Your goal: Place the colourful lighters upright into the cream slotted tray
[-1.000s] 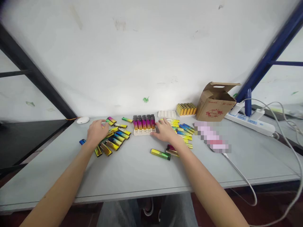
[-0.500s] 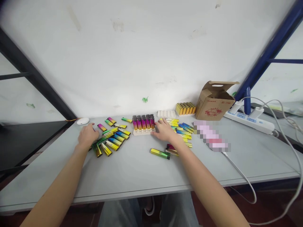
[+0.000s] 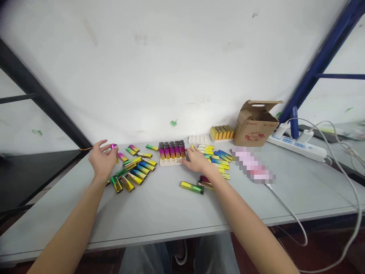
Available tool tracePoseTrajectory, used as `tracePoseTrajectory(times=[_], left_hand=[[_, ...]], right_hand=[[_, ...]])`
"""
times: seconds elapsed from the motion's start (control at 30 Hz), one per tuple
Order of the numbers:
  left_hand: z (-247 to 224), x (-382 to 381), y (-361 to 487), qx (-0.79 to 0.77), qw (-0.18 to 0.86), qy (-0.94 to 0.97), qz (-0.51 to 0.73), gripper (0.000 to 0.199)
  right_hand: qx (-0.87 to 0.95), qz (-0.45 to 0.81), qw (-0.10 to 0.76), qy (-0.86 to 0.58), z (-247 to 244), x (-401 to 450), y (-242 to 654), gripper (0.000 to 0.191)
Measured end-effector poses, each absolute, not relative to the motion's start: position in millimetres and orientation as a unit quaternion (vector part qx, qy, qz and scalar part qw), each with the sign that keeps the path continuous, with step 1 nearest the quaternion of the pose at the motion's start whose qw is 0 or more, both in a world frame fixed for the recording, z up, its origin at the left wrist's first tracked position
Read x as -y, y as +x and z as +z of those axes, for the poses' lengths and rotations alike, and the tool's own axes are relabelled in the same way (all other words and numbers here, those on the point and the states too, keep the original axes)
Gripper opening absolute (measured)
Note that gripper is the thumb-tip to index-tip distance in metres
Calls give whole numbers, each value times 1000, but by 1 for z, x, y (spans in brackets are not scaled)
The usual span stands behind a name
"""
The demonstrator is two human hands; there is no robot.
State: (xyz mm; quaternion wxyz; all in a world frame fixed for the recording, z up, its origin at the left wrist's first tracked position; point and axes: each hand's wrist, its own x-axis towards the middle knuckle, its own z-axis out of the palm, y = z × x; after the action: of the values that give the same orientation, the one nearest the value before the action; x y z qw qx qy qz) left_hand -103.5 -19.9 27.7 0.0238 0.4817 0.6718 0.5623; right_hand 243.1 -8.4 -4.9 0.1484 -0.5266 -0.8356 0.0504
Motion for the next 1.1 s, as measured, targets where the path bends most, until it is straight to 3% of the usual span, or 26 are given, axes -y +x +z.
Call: tracePoseTrajectory(times=[0.13, 0.23, 0.37, 0.6, 1.1], left_hand=[[36, 29, -68, -502, 264, 520, 638, 53], [36, 38, -42, -426, 455, 532, 573, 49], [27, 48, -12, -382, 591, 486, 517, 39], [12, 55, 9, -368, 659, 457, 470, 22], [22, 57, -1, -341, 731, 402, 433, 49]], right_hand=[[830, 83, 153, -529, -3, 9, 242, 55], [828, 89, 151, -533, -1, 10, 241, 55], [830, 93, 144, -531, 0, 12, 240, 54], [815, 96, 156, -550, 1, 13, 237, 59], [805, 117, 154, -561, 1, 15, 235, 73]])
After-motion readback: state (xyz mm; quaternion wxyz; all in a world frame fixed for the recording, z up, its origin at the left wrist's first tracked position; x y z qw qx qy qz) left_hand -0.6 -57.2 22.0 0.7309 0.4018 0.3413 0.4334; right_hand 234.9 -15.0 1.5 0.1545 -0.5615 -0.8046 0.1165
